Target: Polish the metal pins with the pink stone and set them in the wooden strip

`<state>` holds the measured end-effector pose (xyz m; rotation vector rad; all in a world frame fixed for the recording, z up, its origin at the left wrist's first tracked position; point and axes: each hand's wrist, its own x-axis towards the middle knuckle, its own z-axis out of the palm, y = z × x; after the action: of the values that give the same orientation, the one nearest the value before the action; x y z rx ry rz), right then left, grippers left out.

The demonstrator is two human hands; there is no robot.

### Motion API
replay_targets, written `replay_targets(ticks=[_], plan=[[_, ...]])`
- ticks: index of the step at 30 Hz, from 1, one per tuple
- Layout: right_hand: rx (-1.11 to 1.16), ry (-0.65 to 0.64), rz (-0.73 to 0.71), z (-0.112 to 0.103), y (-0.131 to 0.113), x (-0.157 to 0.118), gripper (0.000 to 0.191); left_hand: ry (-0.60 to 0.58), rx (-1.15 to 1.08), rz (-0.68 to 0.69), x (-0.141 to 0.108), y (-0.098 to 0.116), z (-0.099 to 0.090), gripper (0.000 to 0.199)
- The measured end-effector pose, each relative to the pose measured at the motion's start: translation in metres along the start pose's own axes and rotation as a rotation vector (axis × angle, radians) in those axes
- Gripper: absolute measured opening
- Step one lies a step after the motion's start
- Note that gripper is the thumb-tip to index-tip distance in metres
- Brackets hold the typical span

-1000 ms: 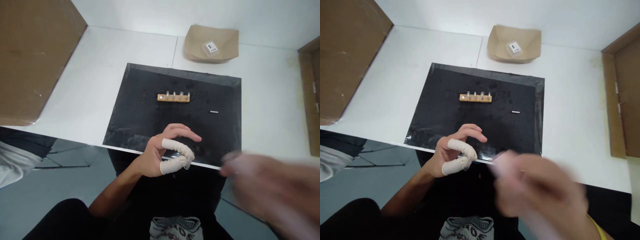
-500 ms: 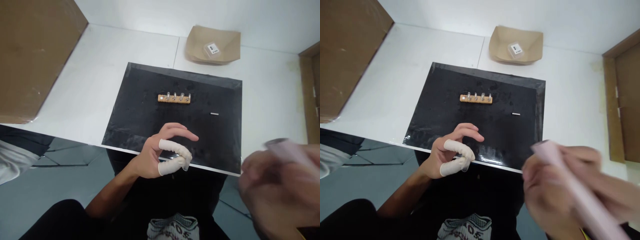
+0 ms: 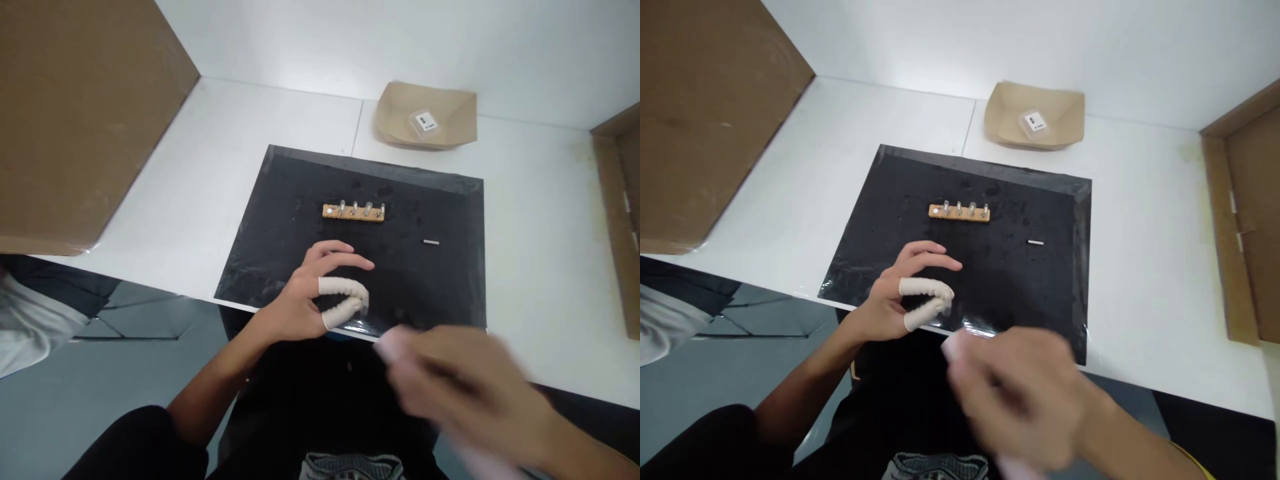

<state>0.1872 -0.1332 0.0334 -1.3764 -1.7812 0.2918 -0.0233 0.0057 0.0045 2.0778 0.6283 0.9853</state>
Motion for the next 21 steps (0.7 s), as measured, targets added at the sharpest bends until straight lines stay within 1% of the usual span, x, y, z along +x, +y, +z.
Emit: replay_targets(ticks=[2,3,4,5,6,8,10,13,16,21], plan=[[0.053,-0.114,-0.089,0.001,0.016,0.009,0.021,0.008,0.027,-0.03,0.006,-0.02,-0.014,0.012],[0.062,-0.146,-0.107,0.0,0.024,0.014,0.015,0.006,0.055,-0.046,0.01,-0.032,-0.021,0.012],[0.053,-0.14,-0.102,-0.002,0.031,0.018,0.016,-0.002,0.104,-0.064,0.015,-0.045,-0.029,0.013],[0.031,-0.1,-0.075,-0.004,0.037,0.022,0.021,-0.019,0.169,-0.069,0.021,-0.058,-0.037,0.012],[0.006,-0.041,-0.032,-0.005,0.04,0.025,0.025,-0.047,0.232,-0.083,0.027,-0.071,-0.044,0.012],[-0.012,0.051,0.039,-0.003,0.043,0.025,0.027,-0.067,0.284,-0.124,0.039,-0.093,-0.056,0.012],[0.02,0.051,0.08,0.003,0.043,0.02,0.023,-0.054,0.269,-0.144,0.05,-0.107,-0.063,0.012],[0.093,-0.003,0.147,0.016,0.04,0.005,0.02,-0.085,0.235,-0.145,0.061,-0.116,-0.065,0.013],[0.156,0.003,0.214,0.026,0.041,-0.007,0.018,-0.123,0.24,-0.144,0.065,-0.117,-0.061,0.014],[0.206,-0.012,0.24,0.034,0.044,-0.012,0.017,-0.155,0.295,-0.161,0.066,-0.117,-0.056,0.014]])
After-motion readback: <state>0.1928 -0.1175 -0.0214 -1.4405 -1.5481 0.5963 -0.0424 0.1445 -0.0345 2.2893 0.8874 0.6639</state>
